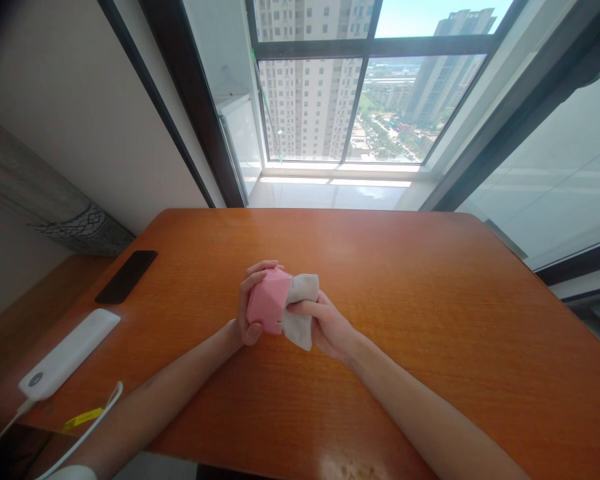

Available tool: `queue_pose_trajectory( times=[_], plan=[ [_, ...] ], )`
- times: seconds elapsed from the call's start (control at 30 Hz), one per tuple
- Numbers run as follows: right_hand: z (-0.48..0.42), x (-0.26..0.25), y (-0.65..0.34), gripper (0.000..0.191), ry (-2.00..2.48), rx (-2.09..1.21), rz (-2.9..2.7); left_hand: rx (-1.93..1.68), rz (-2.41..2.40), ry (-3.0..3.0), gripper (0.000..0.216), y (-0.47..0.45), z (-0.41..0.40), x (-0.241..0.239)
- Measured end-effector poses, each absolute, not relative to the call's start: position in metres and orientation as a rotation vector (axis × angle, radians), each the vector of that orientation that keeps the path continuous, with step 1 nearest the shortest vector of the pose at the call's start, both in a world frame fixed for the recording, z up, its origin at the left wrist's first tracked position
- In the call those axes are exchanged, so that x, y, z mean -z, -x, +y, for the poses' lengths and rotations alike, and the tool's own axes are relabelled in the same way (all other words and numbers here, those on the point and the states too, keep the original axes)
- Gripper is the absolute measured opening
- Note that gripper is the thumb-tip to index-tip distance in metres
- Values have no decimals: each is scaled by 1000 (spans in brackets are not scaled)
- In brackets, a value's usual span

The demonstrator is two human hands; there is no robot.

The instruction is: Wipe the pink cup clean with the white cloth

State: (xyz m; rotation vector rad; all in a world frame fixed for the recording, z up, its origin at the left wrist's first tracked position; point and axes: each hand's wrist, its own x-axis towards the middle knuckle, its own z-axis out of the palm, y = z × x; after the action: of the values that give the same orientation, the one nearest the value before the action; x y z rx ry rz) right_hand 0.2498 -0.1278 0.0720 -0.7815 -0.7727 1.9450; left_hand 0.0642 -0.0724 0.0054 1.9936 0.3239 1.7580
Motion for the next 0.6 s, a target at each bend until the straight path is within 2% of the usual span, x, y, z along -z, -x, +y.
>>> queue_pose_trajectory(
  times=[0.13,0.27,0.37,0.47,0.53,0.6],
  plan=[
    [-126,-69,-259,48,730,-1998,-873,-1732,341,-2009,83,-63,-72,-6],
    [-125,-65,-264,63,798,-1858,-1211,-1673,380,-1962,80,-61,-70,-6],
    [-127,-52,-256,59,800,-1553,-1499,-1648,396,-1891,79,-61,-70,-7],
    [-130,-32,-243,45,814,-1224,-1603,-1527,468,-1833,75,-60,-72,-11],
    [-132,-22,-237,30,871,-1198,-1499,-1414,548,-1829,73,-59,-73,-14],
    [-131,-19,-235,26,896,-1332,-1322,-1348,588,-1843,76,-58,-73,-15]
  ],
)
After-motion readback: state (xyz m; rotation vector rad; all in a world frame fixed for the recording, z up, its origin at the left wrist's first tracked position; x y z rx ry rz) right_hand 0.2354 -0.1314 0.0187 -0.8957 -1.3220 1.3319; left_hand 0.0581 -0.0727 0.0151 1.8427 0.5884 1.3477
